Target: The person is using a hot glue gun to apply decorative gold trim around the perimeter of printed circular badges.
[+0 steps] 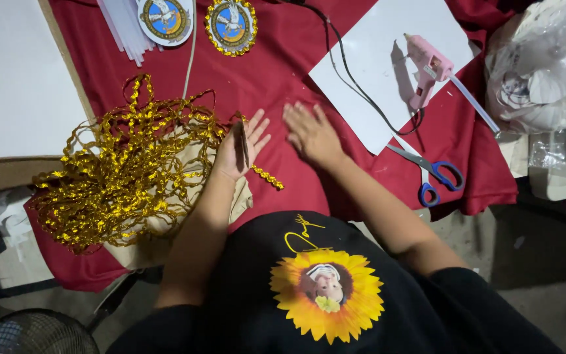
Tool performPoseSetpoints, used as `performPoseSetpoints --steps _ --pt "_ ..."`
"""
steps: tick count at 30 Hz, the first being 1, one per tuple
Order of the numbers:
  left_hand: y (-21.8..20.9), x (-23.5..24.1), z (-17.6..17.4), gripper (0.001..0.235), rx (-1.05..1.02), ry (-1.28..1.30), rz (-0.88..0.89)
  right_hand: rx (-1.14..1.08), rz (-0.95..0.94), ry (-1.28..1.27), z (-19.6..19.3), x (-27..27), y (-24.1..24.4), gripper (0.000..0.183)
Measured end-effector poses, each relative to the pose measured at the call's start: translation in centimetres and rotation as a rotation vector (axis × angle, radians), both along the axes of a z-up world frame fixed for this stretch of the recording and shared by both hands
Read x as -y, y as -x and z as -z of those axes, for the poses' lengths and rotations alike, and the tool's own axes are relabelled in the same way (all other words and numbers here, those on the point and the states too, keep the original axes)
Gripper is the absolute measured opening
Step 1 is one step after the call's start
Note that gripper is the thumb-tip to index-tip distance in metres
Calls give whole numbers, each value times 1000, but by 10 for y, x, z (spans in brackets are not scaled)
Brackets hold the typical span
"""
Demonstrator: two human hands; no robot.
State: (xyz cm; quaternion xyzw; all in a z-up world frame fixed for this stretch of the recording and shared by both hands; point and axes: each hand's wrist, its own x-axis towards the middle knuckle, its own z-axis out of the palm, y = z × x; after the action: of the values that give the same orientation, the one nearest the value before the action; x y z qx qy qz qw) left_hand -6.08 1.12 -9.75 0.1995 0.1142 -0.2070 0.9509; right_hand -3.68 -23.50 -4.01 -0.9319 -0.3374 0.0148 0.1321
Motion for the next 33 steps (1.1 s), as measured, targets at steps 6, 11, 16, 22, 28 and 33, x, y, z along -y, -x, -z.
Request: performPoseSetpoints --steps 6,11,16,22,28,33 --pt "0 0 -4 25 -16 27 2 -42 242 -10 -18 -25 -5 56" --pt "-1 -2 2 22 -17 48 22 31 -36 -32 7 -5 22 59" --pt "-3 1 -5 21 3 25 19 -75 230 -68 -7 0 -10 59" --pt "-3 -2 3 25 -67 94 9 -41 -46 -108 -6 -16 19 70" --pt "-6 -1 -7 23 -24 28 21 -5 71 -113 -2 5 -31 58" --pt "-4 0 2 21 -58 64 24 -100 176 -127 -19 -32 -13 61"
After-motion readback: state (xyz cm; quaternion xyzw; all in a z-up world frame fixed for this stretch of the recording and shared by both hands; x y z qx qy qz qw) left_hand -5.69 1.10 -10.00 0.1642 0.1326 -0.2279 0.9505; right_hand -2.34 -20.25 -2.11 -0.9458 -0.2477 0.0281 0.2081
